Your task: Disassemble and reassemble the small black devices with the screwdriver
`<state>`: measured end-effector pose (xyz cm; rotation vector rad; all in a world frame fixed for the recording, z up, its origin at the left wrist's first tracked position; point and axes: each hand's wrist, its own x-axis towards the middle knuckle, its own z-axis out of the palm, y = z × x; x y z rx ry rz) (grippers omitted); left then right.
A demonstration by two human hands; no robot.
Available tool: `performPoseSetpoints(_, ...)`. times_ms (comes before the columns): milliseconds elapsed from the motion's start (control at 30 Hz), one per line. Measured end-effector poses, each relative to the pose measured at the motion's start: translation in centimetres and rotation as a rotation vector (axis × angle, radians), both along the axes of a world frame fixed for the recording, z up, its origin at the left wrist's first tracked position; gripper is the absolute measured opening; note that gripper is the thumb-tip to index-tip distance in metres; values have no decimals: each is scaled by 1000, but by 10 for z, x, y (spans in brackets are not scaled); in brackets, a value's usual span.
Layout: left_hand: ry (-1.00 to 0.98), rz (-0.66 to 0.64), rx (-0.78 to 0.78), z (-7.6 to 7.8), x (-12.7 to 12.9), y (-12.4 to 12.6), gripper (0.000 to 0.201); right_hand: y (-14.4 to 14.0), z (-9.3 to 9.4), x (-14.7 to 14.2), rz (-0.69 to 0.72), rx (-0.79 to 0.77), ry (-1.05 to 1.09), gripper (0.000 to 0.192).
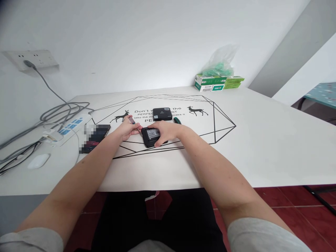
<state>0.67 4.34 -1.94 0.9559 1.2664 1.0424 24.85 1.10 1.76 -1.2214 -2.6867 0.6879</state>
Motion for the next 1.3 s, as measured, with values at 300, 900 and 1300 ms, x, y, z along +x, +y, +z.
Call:
performPoseSetpoints(300,-40,-67,39,-6,-4,2,80,1,-1,1,-15,21,-4,106)
performPoseSetpoints(900,107,60,85,-2,-3,5,95,6,-8,4,-82,-8,-8,111)
performPoseSetpoints(1300,1094,17,338,-5,-17,4,41,0,-21,-22,-3,93,103,94)
